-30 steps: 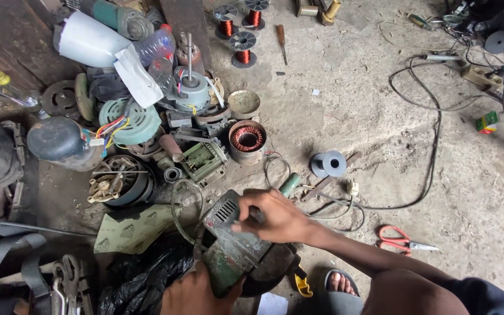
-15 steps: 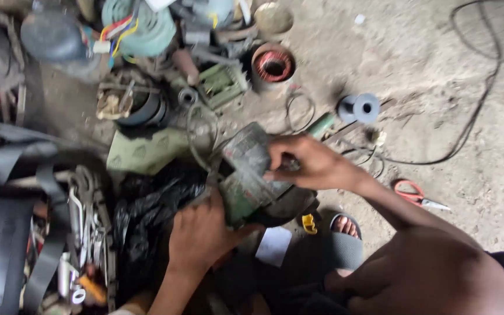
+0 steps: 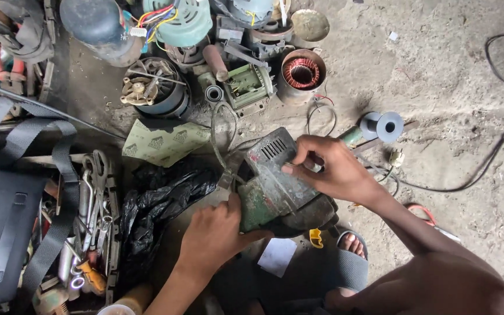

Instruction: The person is working on a small electric motor, using their hands to manipulate wires and components. They are seen pulling and adjusting wires connected to the motor, which is placed on the floor amidst other tools and parts.

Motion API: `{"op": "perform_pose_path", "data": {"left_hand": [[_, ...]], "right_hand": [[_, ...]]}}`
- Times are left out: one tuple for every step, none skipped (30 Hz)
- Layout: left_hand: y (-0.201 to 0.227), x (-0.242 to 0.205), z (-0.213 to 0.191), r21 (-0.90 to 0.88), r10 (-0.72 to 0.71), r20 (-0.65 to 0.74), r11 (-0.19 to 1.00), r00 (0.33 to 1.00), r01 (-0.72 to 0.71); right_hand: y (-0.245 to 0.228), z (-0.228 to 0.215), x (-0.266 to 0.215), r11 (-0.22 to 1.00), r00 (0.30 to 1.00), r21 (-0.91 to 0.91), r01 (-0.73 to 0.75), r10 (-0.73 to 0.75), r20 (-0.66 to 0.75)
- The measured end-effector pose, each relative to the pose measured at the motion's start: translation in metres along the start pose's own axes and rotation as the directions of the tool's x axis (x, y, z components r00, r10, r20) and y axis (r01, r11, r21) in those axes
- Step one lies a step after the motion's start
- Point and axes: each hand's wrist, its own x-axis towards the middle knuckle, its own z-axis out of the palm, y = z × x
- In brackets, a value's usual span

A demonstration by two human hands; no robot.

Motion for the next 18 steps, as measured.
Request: {"op": "perform_pose_path", "data": {"left_hand": [[0.002,-0.003,-0.001,0.001,0.0,0.001,1.0,1.0,0.0],[0.004,-0.006,-0.002,-0.001,-0.041,0.029,0.999,0.999,0.041],[0.009,0.005,-0.004,-0.008,-0.064,0.032,0.998,0.997,0.065],[-0.004,-0.008,0.001,-0.012,-0.047,0.008,0.999,0.999,0.047],[-0.006,-0.004,0.016,0.026,-0.121,0.078,0.993,0.99,0.119],[-0.008,0.003,0.033,0.072,-0.195,0.143,0.98,0.97,0.186],[-0.009,0.01,0.04,0.087,-0.151,0.144,0.986,0.978,0.139],[-0.012,0.015,0.047,0.129,-0.132,0.12,0.985,0.984,0.117],[-0.017,0.001,0.052,0.177,-0.171,0.098,0.972,0.98,0.152],[-0.013,0.003,0.037,0.199,-0.185,0.102,0.967,0.977,0.162],[-0.007,0.002,0.025,0.133,-0.164,0.094,0.98,0.982,0.15],[-0.001,0.003,0.013,0.066,-0.143,0.083,0.988,0.986,0.138],[0.002,0.002,0.01,0.069,-0.139,0.088,0.989,0.986,0.133],[0.007,0.0,0.005,0.091,-0.141,0.028,0.986,0.99,0.138],[0.01,0.008,-0.001,0.116,-0.134,-0.051,0.984,0.99,0.139],[0.005,0.009,0.01,0.124,-0.121,-0.064,0.984,0.991,0.128],[0.0,0.009,0.02,0.127,-0.135,-0.063,0.982,0.989,0.142],[-0.006,0.009,0.03,0.131,-0.148,-0.062,0.979,0.987,0.155]], "right_hand": [[0.005,0.001,-0.002,1.0,1.0,0.001,0.0,0.0,-0.001],[0.01,0.001,-0.004,0.991,0.992,0.114,0.063,-0.075,0.103],[0.018,-0.011,-0.001,0.971,0.969,0.204,0.123,-0.162,0.188],[0.007,0.006,0.009,0.975,0.97,0.178,0.133,-0.165,0.178],[0.001,0.005,0.006,0.983,0.996,0.172,0.067,-0.077,0.054],[-0.001,0.005,0.005,0.985,0.997,0.172,0.011,0.003,-0.077],[0.0,-0.005,0.002,0.987,0.992,0.163,-0.003,0.023,-0.121],[-0.001,-0.012,-0.001,0.991,1.0,0.136,0.015,-0.014,-0.003],[-0.005,-0.009,0.001,0.988,0.985,0.146,0.059,-0.082,0.154],[-0.004,-0.008,0.0,0.983,0.985,0.169,0.069,-0.094,0.148],[-0.002,-0.006,0.001,0.988,0.991,0.136,0.071,-0.084,0.1],[0.0,-0.005,0.002,0.992,0.996,0.104,0.07,-0.075,0.051],[0.002,0.002,0.003,0.992,0.996,0.107,0.065,-0.07,0.046],[0.004,0.007,0.004,0.996,0.998,0.06,0.06,-0.061,0.005],[0.009,0.009,0.011,0.998,0.997,0.002,0.065,-0.065,-0.048],[0.005,0.001,0.01,0.997,0.995,-0.007,0.072,-0.072,-0.064],[0.0,-0.006,0.008,0.999,0.997,0.02,0.036,-0.037,0.062],[-0.004,-0.013,0.006,0.999,0.982,0.042,-0.003,-0.005,0.188]]}}
